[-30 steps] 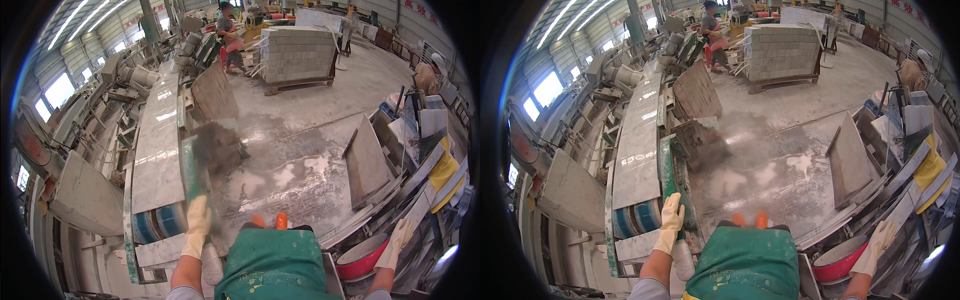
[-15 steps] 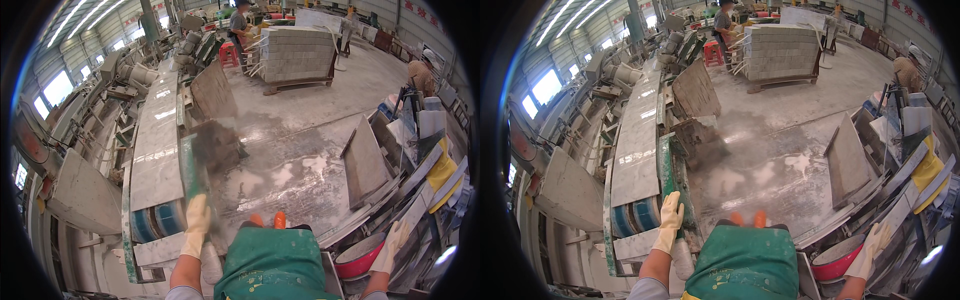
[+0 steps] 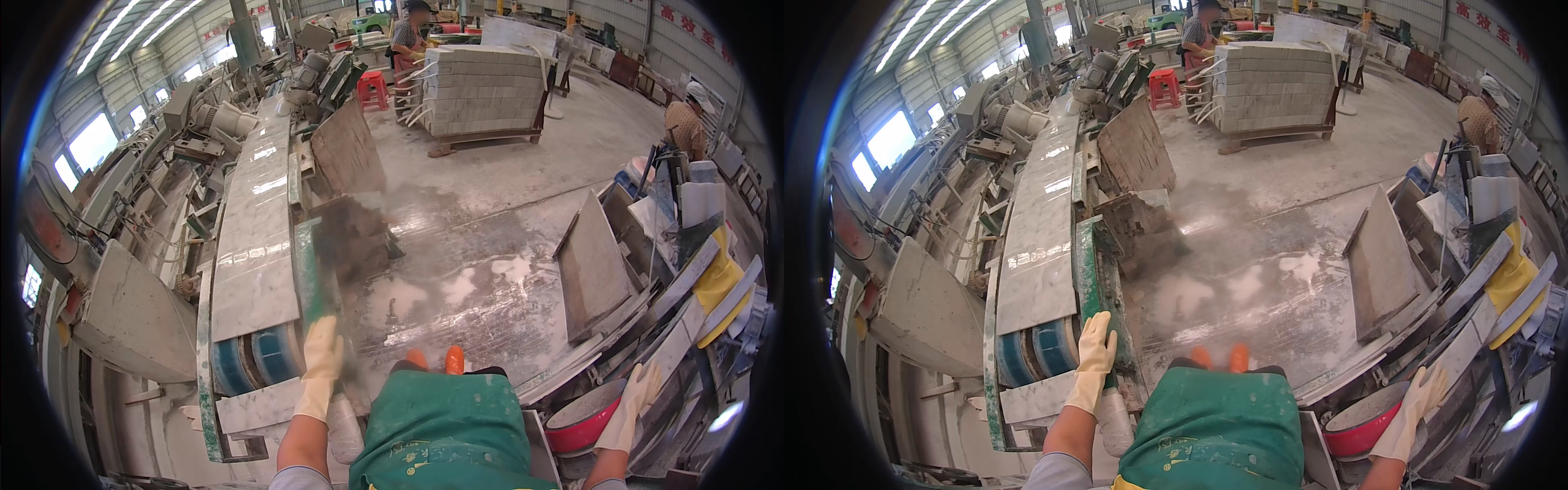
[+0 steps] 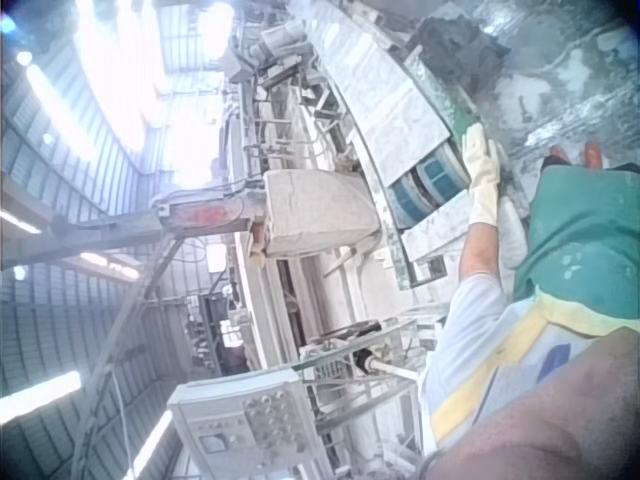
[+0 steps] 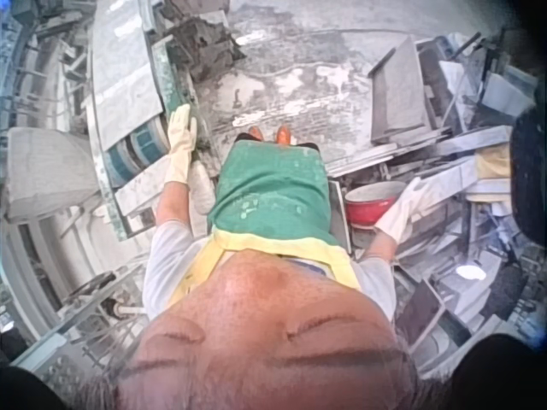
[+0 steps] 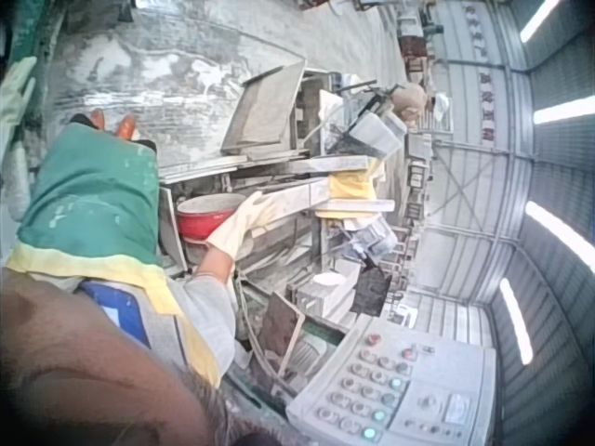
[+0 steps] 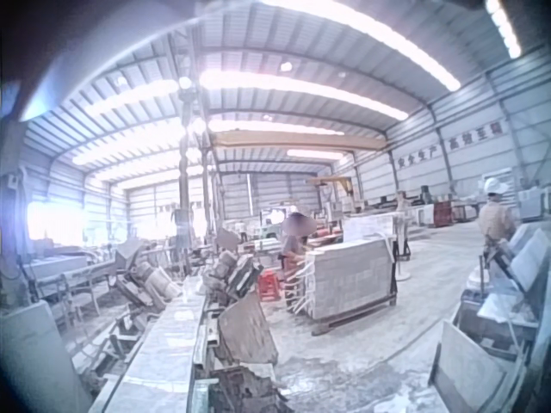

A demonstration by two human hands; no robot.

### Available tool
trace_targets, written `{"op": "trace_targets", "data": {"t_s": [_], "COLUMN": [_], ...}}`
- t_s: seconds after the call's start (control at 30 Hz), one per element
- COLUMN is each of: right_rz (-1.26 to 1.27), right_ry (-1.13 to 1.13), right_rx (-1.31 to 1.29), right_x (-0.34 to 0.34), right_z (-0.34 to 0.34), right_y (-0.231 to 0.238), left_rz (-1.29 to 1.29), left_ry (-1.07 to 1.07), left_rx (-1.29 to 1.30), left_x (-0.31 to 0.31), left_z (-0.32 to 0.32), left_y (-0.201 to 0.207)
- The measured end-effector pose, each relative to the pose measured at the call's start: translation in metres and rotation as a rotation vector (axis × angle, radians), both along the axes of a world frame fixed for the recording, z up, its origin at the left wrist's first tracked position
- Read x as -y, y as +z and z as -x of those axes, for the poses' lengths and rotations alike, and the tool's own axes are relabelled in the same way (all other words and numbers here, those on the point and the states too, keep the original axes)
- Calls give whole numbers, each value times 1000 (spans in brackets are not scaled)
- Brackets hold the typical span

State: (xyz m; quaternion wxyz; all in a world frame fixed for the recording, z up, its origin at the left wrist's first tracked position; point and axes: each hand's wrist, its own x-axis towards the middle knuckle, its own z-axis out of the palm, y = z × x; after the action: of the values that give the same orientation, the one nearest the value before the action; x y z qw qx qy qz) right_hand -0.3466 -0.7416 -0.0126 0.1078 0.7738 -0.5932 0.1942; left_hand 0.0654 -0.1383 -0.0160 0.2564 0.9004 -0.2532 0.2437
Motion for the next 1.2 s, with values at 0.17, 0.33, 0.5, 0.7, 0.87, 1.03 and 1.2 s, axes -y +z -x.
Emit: {"op": "trace_targets", "data": {"t_s": [0.17,0.33,0.5,0.7,0.87,1.03,1.2], "right_rz": [27,20,-3,6,-56,-177,-228], "right_ry": [52,58,78,87,95,133,37], "right_rx": [36,29,36,20,-10,17,-66], "right_x": [-5,-15,-27,-33,-32,-12,24], "right_z": [1,-2,-5,-3,0,13,12], "right_y": [-4,-1,5,2,2,12,27], "left_rz": [0,3,5,11,16,11,22], "left_ry": [-7,-1,5,-8,-4,3,-1], "left_rx": [10,20,-63,31,45,19,35], "left_x": [0,0,-1,0,0,1,1], "left_z": [0,0,1,0,0,1,0], "left_y": [0,-1,0,0,-1,2,0]}}
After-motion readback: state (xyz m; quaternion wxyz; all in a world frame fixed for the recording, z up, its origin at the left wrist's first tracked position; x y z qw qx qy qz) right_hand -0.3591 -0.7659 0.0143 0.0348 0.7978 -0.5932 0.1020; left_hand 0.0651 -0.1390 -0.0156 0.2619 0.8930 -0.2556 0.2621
